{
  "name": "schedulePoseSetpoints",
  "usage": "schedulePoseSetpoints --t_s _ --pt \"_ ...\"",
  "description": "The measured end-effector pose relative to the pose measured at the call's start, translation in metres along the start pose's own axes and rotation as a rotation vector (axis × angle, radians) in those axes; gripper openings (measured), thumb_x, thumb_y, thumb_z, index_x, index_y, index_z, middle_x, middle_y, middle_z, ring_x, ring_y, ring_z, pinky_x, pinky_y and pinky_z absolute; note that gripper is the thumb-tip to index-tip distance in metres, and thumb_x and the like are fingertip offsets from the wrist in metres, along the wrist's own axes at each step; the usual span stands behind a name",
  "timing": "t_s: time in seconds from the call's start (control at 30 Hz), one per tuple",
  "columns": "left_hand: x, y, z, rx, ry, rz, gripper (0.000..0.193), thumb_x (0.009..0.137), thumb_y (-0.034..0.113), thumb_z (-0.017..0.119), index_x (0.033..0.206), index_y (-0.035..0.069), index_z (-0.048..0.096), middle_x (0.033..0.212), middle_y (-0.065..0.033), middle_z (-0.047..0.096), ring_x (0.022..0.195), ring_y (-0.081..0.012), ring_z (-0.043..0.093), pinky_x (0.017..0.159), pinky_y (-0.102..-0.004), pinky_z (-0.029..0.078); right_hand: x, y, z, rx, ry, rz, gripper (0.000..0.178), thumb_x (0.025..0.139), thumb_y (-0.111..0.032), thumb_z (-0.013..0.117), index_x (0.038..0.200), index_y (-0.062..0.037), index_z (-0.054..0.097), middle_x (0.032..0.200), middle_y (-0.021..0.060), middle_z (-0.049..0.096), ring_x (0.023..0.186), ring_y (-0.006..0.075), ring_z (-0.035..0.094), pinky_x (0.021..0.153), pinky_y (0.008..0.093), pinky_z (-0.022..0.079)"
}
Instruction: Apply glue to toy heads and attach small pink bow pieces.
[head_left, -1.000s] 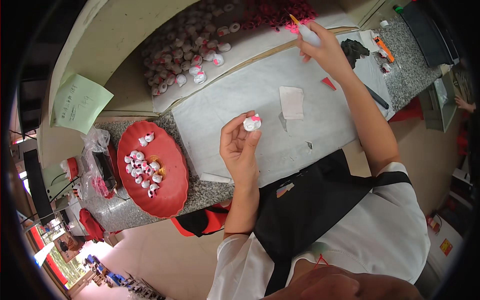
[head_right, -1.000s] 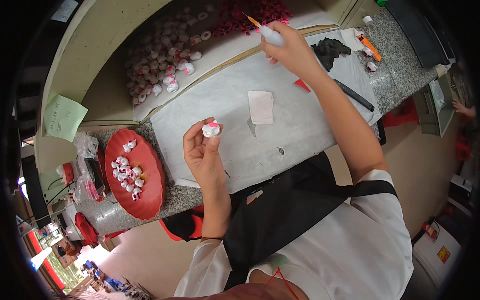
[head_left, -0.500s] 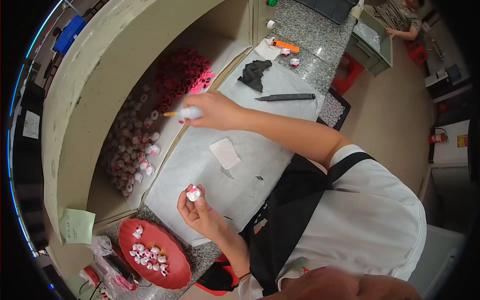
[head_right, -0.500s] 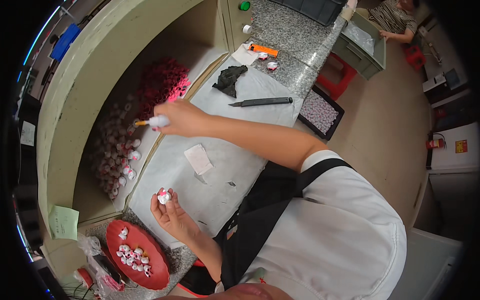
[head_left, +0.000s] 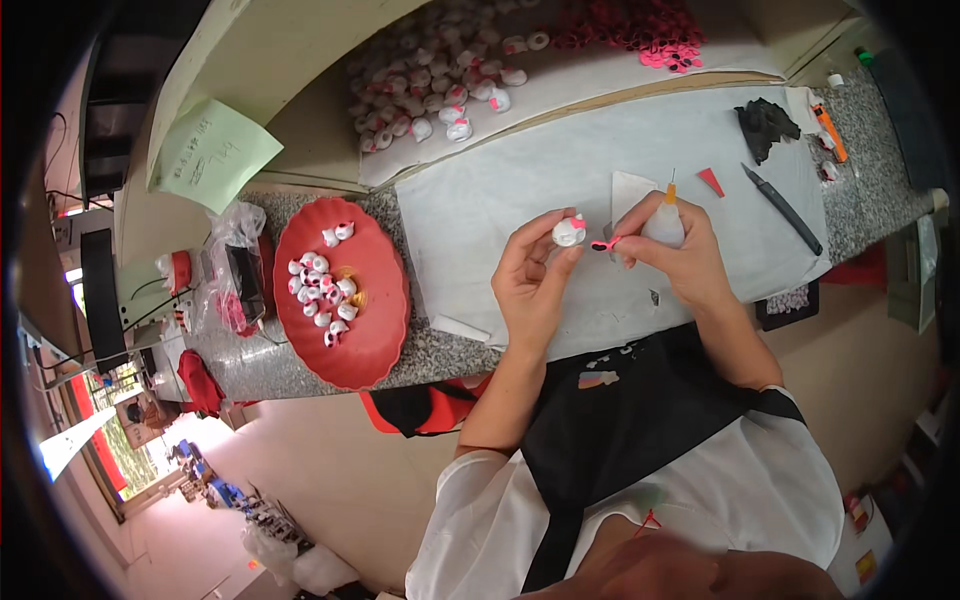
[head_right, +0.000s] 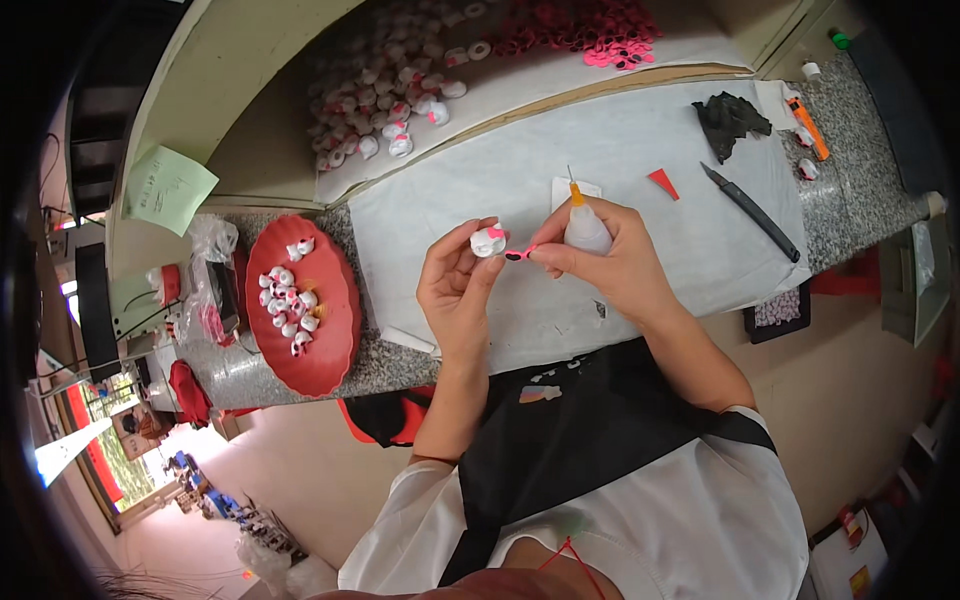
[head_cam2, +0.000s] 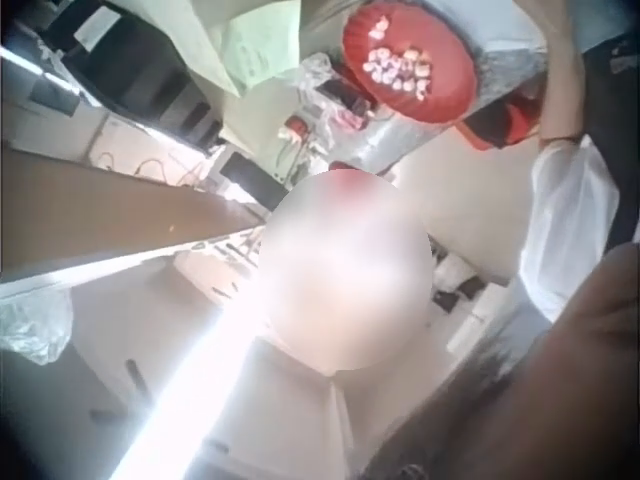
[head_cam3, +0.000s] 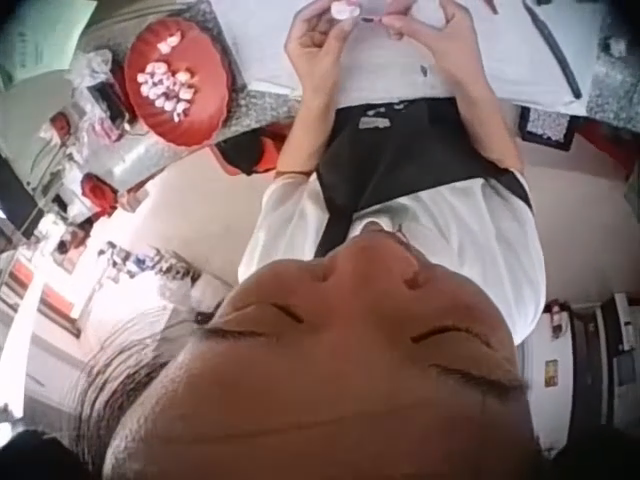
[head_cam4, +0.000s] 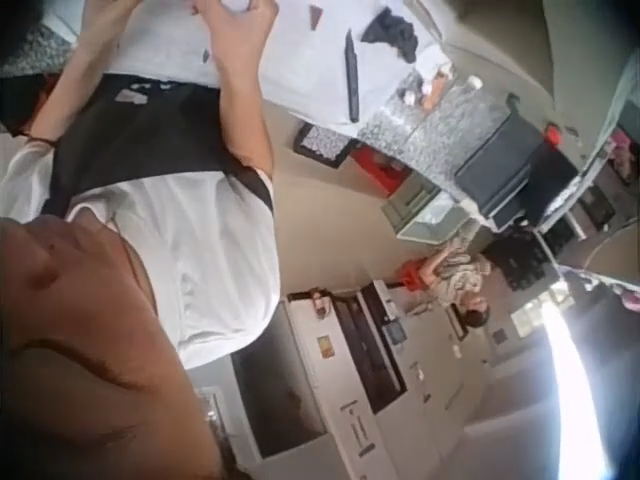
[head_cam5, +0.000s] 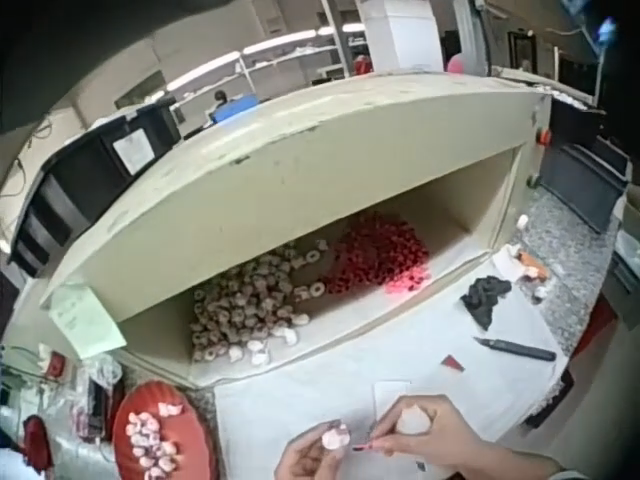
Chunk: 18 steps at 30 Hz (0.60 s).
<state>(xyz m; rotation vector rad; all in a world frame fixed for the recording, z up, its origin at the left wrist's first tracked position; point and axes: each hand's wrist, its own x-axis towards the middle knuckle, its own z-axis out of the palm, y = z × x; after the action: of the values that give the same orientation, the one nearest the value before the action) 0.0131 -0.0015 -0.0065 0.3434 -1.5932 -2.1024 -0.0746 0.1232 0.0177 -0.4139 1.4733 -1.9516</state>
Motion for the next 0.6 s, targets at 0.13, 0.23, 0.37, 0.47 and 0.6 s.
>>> schedulePoseSetpoints --t_s 0.13,0.23,0.37,0.47,0.6 --pt "0.000 -0.007 -0.005 0.153 0.005 0.091 0.031 0.068 -0.009 0.053 0.098 -0.002 0.049 0.100 -0.0129 0.051 0.090 -0.0171 0.050 0.076 -0.0258 0.041 0.002 0.003 0.009 -0.048 -0.043 -0.020 0.009 0.065 0.002 0.058 0.071 0.0014 0.052 0.068 0.0074 0.053 0.057 0.0107 0.049 0.051 0.0214 0.040" --pt "0.001 -0.008 -0.008 0.297 -0.052 0.199 0.029 0.069 -0.009 0.052 0.098 -0.004 0.046 0.100 -0.0172 0.049 0.091 -0.0199 0.050 0.075 -0.0273 0.042 0.006 0.006 0.012 -0.108 -0.034 -0.049 0.008 0.065 0.002 0.059 0.071 0.0009 0.053 0.068 0.0062 0.053 0.057 0.0099 0.048 0.051 0.0204 0.039" --pt "0.002 -0.009 -0.010 0.320 -0.102 0.245 0.030 0.069 -0.008 0.053 0.097 -0.004 0.047 0.101 -0.0175 0.048 0.094 -0.0210 0.048 0.076 -0.0282 0.041 0.008 0.009 0.013 -0.157 -0.019 -0.066 0.008 0.066 0.002 0.059 0.070 0.0007 0.053 0.068 0.0053 0.053 0.057 0.0091 0.048 0.051 0.0198 0.038" --pt "0.000 -0.003 -0.009 0.262 -0.109 0.218 0.029 0.069 -0.006 0.054 0.097 -0.003 0.047 0.102 -0.0176 0.048 0.093 -0.0210 0.048 0.077 -0.0288 0.041 0.007 0.013 0.013 -0.219 0.009 -0.118 0.009 0.065 0.002 0.060 0.070 0.0002 0.052 0.069 0.0049 0.053 0.058 0.0084 0.048 0.051 0.0196 0.038" --pt "0.000 0.003 -0.007 -0.088 -0.077 0.011 0.028 0.069 -0.006 0.054 0.096 -0.002 0.050 0.101 -0.0142 0.050 0.092 -0.0183 0.049 0.078 -0.0277 0.039 0.006 0.016 0.015 -0.223 0.042 -0.177 0.015 0.063 0.001 0.062 0.073 -0.0011 0.051 0.069 0.0038 0.052 0.059 0.0083 0.047 0.052 0.0190 0.038"
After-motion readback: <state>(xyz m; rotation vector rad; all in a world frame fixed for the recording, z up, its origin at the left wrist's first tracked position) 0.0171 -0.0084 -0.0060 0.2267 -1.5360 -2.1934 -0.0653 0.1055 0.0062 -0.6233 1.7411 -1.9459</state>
